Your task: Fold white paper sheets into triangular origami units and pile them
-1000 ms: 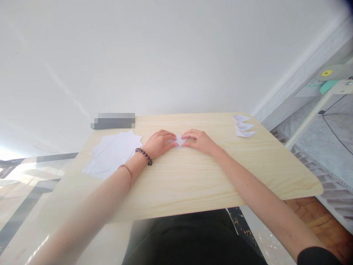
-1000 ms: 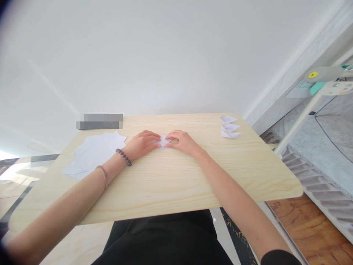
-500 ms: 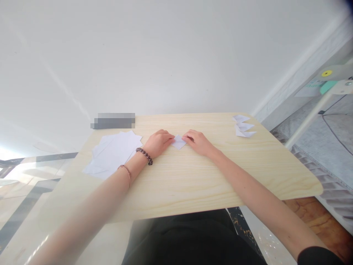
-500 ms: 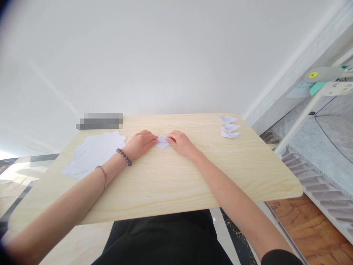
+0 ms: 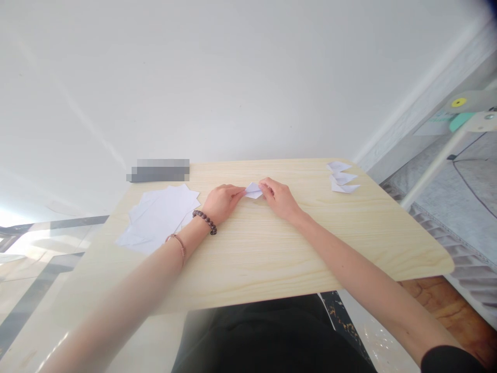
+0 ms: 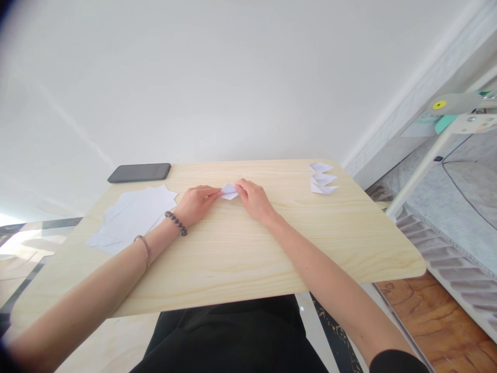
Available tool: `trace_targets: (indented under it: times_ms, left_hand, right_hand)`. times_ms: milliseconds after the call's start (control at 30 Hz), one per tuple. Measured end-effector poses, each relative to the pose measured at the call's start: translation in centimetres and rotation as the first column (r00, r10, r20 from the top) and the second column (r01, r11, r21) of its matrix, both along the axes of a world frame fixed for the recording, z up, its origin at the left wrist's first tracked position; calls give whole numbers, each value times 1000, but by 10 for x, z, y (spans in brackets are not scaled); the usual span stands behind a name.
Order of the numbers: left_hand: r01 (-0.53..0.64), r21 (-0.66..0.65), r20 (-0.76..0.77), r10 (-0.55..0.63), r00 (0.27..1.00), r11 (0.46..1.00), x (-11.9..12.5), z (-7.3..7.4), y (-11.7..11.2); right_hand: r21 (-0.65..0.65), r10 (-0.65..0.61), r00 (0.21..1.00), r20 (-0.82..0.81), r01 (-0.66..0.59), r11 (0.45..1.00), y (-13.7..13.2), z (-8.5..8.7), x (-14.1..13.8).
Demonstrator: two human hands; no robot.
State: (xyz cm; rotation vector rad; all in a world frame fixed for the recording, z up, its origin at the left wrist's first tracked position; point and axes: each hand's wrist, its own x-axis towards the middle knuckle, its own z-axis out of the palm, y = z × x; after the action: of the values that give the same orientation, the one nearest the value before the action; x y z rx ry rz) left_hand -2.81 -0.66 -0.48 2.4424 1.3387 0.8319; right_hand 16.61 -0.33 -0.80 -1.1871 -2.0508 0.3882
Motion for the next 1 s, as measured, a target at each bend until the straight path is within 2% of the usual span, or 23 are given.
trace_targets:
  times_ms: [133, 300, 400, 500, 633, 700, 1000]
  left_hand:
    - [-43, -144, 133, 63, 989, 989, 3, 6, -5]
    - [93, -358, 407, 65, 911, 929, 1, 9, -4]
    - [75, -440, 475, 161, 865, 895, -2, 7, 0]
    - [24, -460, 480, 226, 848, 887, -3, 5, 2]
    - [34, -471, 492, 230, 840, 882, -2, 5, 1]
    - [45, -481, 505, 235, 831, 875, -1, 5, 1]
    - [143, -524, 640, 277, 717, 840, 3, 6, 1]
  right_hand:
    - [25, 5, 998, -70, -3, 1000, 0, 0, -2]
    - [93, 103, 985, -137, -91, 992, -3, 1, -5]
    - [107, 85, 983, -163, -68, 992, -3, 0, -7]
    - [54, 61, 984, -167, -52, 997, -3, -2, -7]
    - [-98, 69, 985, -159, -86, 991, -2, -3, -6]
    - [-130, 67, 982, -179, -91, 987, -2, -3, -5]
    - [-59, 76, 980, -182, -88, 994, -4, -2, -6]
